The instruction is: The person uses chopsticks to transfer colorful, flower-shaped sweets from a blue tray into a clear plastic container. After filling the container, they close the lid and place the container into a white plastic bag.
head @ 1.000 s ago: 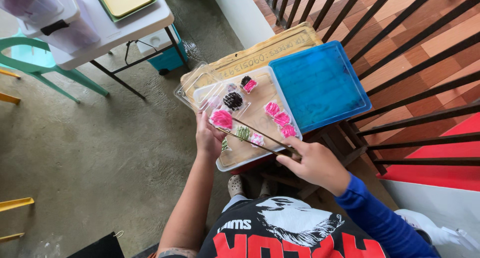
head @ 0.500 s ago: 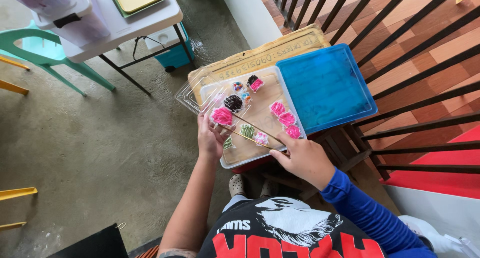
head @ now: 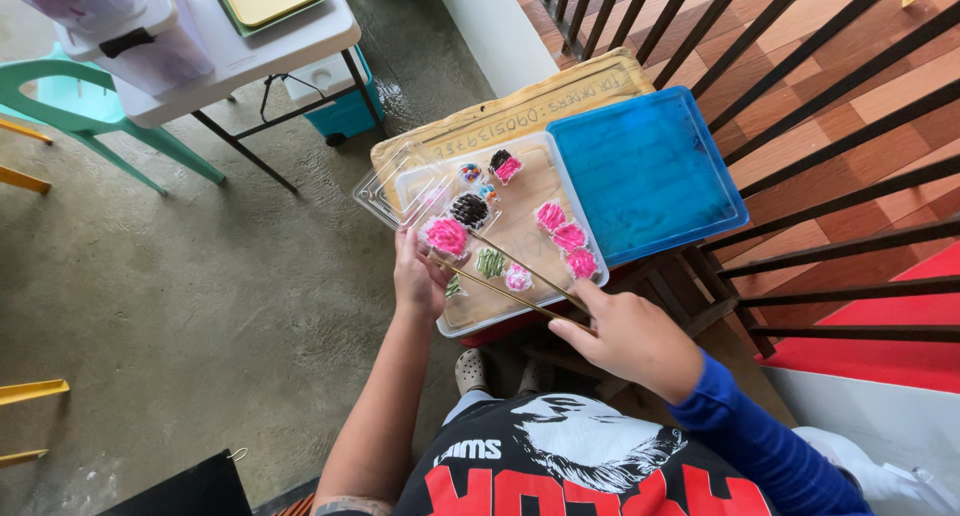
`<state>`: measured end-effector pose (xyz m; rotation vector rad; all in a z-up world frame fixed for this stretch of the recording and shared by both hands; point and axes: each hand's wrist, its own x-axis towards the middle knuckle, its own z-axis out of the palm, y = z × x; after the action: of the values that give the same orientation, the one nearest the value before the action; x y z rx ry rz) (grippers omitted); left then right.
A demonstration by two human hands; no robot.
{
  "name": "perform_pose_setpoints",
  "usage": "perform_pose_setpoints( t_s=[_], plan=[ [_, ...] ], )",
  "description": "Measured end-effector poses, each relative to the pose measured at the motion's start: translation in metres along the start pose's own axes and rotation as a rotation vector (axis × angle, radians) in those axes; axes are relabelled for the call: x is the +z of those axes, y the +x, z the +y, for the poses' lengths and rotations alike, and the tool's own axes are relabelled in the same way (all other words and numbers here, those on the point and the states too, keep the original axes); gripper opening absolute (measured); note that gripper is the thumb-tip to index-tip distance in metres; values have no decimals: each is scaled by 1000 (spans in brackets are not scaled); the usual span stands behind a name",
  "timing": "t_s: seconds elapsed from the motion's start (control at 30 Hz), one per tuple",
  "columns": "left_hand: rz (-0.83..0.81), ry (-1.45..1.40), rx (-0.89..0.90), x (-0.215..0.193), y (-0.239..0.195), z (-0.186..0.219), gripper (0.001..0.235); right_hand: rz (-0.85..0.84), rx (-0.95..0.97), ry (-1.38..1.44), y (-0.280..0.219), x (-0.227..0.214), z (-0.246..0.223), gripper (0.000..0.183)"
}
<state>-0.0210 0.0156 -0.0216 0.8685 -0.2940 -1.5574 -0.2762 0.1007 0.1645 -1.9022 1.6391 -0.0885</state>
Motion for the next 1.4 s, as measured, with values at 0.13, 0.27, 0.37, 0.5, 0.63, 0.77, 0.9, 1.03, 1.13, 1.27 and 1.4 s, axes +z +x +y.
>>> perform_pose_setpoints(
  t_s=[0.13,0.27,0.37,0.5,0.63,0.77,0.9,1.03,1.13,1.27,1.4],
  plan=[
    [90,24,-36,0,5,5,43,-81,83,26,-17,-20,8,44],
    [119,39,6,-8,14,24,48,-62,182,60,-23,-33,27,45],
    [61,25,38,-13,13,32,46,-43,193,-122,-19,-28,41,43],
    [55,54,33,-12,9,35,45,-60,147,-143,-18,-21,51,48],
    [44,-9,-32,-12,8,33,43,19,168,-112,-17,-19,55,48],
    [7,80,-3,-14,7,34,41,151,221,-24,-9,-10,75,52],
    [16,73,2,-17,5,42,41,313,110,385,21,23,122,42],
    [-24,85,18,-15,-3,52,40,419,73,907,56,56,166,32],
    [-69,127,-80,-6,-14,53,45,418,37,1156,55,62,167,31],
    [-173,195,-379,9,-32,52,47,295,33,1177,61,54,125,42],
    [-447,227,-493,22,-46,52,48,-79,-7,1525,85,52,87,61]
  ],
)
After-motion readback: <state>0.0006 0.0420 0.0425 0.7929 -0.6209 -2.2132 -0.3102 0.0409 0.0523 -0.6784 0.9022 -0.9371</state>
